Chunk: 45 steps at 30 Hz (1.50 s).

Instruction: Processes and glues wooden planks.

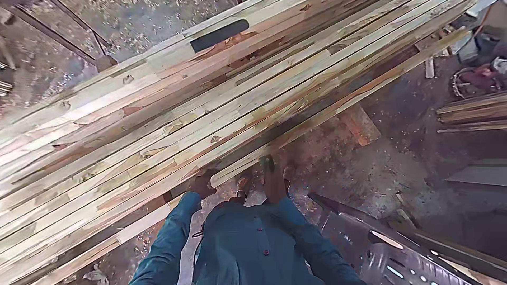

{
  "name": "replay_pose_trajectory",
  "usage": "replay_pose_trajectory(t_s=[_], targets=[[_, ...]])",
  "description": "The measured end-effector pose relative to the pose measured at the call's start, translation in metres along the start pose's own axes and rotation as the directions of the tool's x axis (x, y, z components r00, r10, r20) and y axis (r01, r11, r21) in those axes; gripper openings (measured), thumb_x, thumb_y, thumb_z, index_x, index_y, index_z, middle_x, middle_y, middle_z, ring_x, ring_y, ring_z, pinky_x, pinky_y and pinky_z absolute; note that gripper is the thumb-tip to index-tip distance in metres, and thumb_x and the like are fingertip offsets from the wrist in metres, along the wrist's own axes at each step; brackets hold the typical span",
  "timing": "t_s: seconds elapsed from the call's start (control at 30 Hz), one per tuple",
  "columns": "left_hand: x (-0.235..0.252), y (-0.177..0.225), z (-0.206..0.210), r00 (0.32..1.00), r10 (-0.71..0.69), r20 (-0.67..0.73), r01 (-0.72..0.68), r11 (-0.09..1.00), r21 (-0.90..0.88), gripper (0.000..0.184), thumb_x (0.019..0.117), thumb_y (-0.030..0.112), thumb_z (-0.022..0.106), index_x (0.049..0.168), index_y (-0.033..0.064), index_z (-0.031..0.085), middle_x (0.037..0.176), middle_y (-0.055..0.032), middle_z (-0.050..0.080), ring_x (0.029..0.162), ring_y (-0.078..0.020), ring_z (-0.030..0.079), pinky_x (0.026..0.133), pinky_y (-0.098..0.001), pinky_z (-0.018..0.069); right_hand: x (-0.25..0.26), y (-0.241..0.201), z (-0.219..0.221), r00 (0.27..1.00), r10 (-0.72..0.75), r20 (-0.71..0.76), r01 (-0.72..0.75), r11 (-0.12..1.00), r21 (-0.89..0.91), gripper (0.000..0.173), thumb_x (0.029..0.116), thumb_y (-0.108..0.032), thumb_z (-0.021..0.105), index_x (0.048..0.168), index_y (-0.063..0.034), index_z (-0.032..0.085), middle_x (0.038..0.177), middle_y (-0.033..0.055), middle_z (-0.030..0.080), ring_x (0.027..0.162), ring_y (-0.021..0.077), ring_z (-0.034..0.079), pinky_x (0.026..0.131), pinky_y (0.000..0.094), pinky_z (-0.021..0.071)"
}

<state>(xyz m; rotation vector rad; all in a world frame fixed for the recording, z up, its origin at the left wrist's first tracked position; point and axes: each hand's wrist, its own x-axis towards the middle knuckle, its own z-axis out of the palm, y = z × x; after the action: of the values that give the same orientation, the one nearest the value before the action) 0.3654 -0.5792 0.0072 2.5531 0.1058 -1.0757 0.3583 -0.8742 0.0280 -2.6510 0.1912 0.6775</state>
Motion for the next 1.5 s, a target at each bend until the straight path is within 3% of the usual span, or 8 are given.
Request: replay_pose_trajectory(t_s=[0.23, 0.6, 0.77, 0.87, 1.03, 1.2, 1.3, 1.5], targets=[[-0.025, 0.022, 0.034, 0.963, -0.104, -0.247, 0.15, 0.973, 0.174, 0.077, 0.0885, 0.027, 0.075, 0.157, 0.0181, 0.042, 0.148, -0.0166, 0.057, 0.135, -0.0387, 0.055, 0.112, -0.0621, 0.0394, 0.028, 0.013, -0.074, 0.935, 0.287, -0.208, -0.231, 0.939, 0.256, 0.042, 0.1057, -0.026, 0.054, 0.141, -0.0044, 0.059, 0.125, 0.029, 0.064, 0.118, 0.0456, 0.062, 0.097, 0.0604, 0.0517], [-0.009, 0.002, 0.043, 0.874, 0.255, -0.413, -0.105, 0.93, 0.352, 0.075, 0.0856, 0.009, 0.075, 0.154, 0.0074, 0.045, 0.149, -0.0273, 0.051, 0.132, -0.0481, 0.055, 0.105, -0.0619, 0.0481, -0.061, -0.114, -0.016, 0.953, 0.054, 0.299, -0.111, 0.978, 0.176, 0.035, 0.0976, -0.028, 0.06, 0.118, 0.0001, 0.066, 0.122, 0.0266, 0.063, 0.111, 0.0403, 0.066, 0.089, 0.0576, 0.0548], [0.0, -0.015, -0.024, 0.967, 0.192, 0.165, -0.157, 0.966, -0.205, 0.07, 0.0888, 0.012, 0.073, 0.153, 0.0053, 0.045, 0.14, -0.0209, 0.06, 0.126, -0.031, 0.061, 0.107, -0.0506, 0.0483, -0.058, -0.032, -0.062, 1.0, -0.023, 0.004, 0.019, 0.888, 0.46, 0.036, 0.1056, -0.024, 0.053, 0.131, -0.0006, 0.064, 0.109, 0.0218, 0.07, 0.101, 0.0347, 0.069, 0.093, 0.0549, 0.0527], [0.019, -0.025, -0.017, 0.964, 0.206, 0.167, -0.062, 0.787, -0.614, 0.045, 0.0943, 0.007, 0.058, 0.138, 0.0009, 0.051, 0.103, -0.0149, 0.068, 0.08, -0.0181, 0.069, 0.069, -0.0358, 0.0589, -0.033, -0.005, -0.072, 0.994, 0.041, -0.105, 0.013, 0.883, 0.469, 0.048, 0.1029, -0.02, 0.061, 0.149, -0.0075, 0.052, 0.113, 0.0206, 0.07, 0.098, 0.0346, 0.069, 0.091, 0.055, 0.0546], [0.036, -0.028, -0.006, 0.979, 0.2, -0.04, -0.198, 0.889, -0.413, 0.051, 0.1128, 0.033, 0.039, 0.151, -0.0005, 0.047, 0.153, -0.0213, 0.05, 0.146, -0.0264, 0.045, 0.123, -0.043, 0.0332, 0.012, -0.014, -0.011, 0.98, 0.093, -0.179, -0.041, 0.961, 0.273, 0.069, 0.1001, -0.017, 0.063, 0.162, -0.0205, 0.033, 0.148, 0.0254, 0.05, 0.118, 0.0447, 0.063, 0.093, 0.0609, 0.0549], [0.016, -0.002, 0.001, 0.998, -0.007, -0.062, -0.009, 0.966, -0.26, 0.055, 0.114, 0.042, 0.026, 0.138, 0.0031, 0.058, 0.122, -0.0223, 0.068, 0.111, -0.0325, 0.067, 0.094, -0.0527, 0.0545, -0.035, -0.051, -0.02, 0.981, 0.185, 0.058, -0.191, 0.971, 0.142, 0.06, 0.1012, -0.016, 0.056, 0.158, -0.0061, 0.038, 0.152, 0.0348, 0.04, 0.13, 0.0504, 0.052, 0.101, 0.0602, 0.0501], [0.0, -0.002, 0.004, 0.999, -0.003, -0.053, -0.002, 0.996, -0.091, 0.063, 0.1131, 0.046, 0.021, 0.151, 0.004, 0.05, 0.15, -0.0235, 0.054, 0.142, -0.0387, 0.049, 0.117, -0.0612, 0.0348, 0.0, -0.012, -0.058, 0.946, 0.313, -0.088, -0.265, 0.899, 0.348, 0.058, 0.1015, -0.024, 0.061, 0.155, -0.0081, 0.044, 0.142, 0.0334, 0.05, 0.126, 0.0497, 0.056, 0.101, 0.0636, 0.0493], [0.004, -0.004, 0.004, 0.995, -0.073, -0.064, 0.063, 0.987, -0.145, 0.074, 0.1096, 0.058, 0.02, 0.144, 0.0054, 0.058, 0.145, -0.0227, 0.058, 0.135, -0.0412, 0.055, 0.11, -0.0661, 0.0418, -0.02, -0.088, -0.031, 0.97, 0.232, 0.072, -0.243, 0.919, 0.311, 0.07, 0.0954, -0.02, 0.066, 0.154, 0.0036, 0.037, 0.15, 0.0331, 0.043, 0.132, 0.0479, 0.052, 0.103, 0.0595, 0.0493]])
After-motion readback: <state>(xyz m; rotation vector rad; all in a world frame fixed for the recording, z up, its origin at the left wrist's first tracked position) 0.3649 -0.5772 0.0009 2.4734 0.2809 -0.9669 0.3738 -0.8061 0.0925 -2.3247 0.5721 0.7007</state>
